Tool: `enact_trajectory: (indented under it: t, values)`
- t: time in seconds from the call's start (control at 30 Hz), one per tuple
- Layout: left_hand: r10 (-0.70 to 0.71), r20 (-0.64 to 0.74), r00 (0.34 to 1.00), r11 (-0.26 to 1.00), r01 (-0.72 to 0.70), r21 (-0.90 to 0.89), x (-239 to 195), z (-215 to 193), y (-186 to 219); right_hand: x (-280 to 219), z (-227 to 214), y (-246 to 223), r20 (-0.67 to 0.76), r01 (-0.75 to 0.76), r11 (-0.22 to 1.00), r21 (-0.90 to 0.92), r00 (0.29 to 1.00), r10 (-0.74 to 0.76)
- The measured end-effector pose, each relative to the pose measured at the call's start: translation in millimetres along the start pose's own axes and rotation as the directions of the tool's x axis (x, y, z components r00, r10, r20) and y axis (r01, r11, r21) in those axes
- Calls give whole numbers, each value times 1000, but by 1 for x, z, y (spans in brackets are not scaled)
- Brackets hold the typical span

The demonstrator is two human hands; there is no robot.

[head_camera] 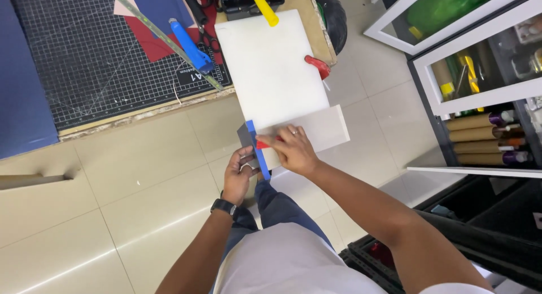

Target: Applying glue to a board with a roller and attaching a blue sheet using a squeegee.

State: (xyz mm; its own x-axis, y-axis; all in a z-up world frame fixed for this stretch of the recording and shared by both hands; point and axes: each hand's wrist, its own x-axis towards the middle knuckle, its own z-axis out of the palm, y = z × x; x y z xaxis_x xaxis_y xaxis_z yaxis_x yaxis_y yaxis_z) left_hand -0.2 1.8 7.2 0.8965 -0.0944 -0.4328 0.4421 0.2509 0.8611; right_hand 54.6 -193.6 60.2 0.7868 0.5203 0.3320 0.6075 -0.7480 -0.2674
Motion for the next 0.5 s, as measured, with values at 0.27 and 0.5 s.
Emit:
enact_trajectory:
  t: [0.27, 0.5]
  values:
    - [17, 13, 1000, 999, -17, 33, 5, -2, -5, 3, 5, 6, -24, -5, 1000, -29, 1000, 5]
    - [15, -17, 1000, 999, -14, 46, -6, -2, -2, -15, 3, -2, 16, -5, 1000, 3, 1000, 5]
